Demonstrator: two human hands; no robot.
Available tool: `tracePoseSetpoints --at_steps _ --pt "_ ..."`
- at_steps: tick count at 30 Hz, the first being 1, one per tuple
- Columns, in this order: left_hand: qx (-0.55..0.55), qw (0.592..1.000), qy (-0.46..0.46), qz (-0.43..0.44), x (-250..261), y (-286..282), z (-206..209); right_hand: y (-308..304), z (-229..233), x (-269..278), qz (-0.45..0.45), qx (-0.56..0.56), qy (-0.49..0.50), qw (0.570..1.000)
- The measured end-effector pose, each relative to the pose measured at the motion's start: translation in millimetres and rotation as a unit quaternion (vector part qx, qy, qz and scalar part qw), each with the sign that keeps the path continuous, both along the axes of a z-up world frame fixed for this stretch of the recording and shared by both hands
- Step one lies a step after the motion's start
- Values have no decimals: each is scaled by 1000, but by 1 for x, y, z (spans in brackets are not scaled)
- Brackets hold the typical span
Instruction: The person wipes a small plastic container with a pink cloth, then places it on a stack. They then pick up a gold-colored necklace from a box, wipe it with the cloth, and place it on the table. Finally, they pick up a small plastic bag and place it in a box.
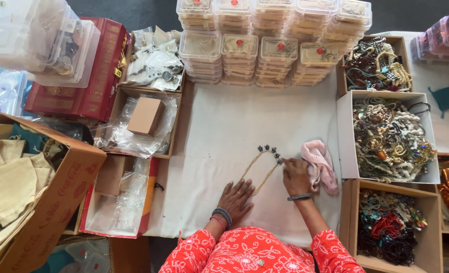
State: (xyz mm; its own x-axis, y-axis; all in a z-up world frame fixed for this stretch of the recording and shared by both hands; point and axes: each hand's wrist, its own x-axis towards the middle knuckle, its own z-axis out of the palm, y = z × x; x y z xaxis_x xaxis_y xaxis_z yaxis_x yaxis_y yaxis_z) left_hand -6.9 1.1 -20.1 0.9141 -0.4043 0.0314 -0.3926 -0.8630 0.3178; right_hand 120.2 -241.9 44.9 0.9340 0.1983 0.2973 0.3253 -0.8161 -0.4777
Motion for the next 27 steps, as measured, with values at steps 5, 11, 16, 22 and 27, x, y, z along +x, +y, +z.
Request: tracePoseSetpoints --at_steps 5,11,16,22,27 --pt "-17 999 7 35 -2 12 5 -22 -43 9 -3 -24 56 998" --pt "-37 996 -19 75 15 9 23 -36 19 2 -163 -161 -55 972" --pt "19 994 108 24 17 -5 27 -61 -35 19 -144 -150 -70 976" --pt "3 1000 15 3 2 2 4 -73 -82 42 -140 -63 62 986" --pt "-5 996 84 -5 3 3 21 39 -21 -32 156 -9 -29 987"
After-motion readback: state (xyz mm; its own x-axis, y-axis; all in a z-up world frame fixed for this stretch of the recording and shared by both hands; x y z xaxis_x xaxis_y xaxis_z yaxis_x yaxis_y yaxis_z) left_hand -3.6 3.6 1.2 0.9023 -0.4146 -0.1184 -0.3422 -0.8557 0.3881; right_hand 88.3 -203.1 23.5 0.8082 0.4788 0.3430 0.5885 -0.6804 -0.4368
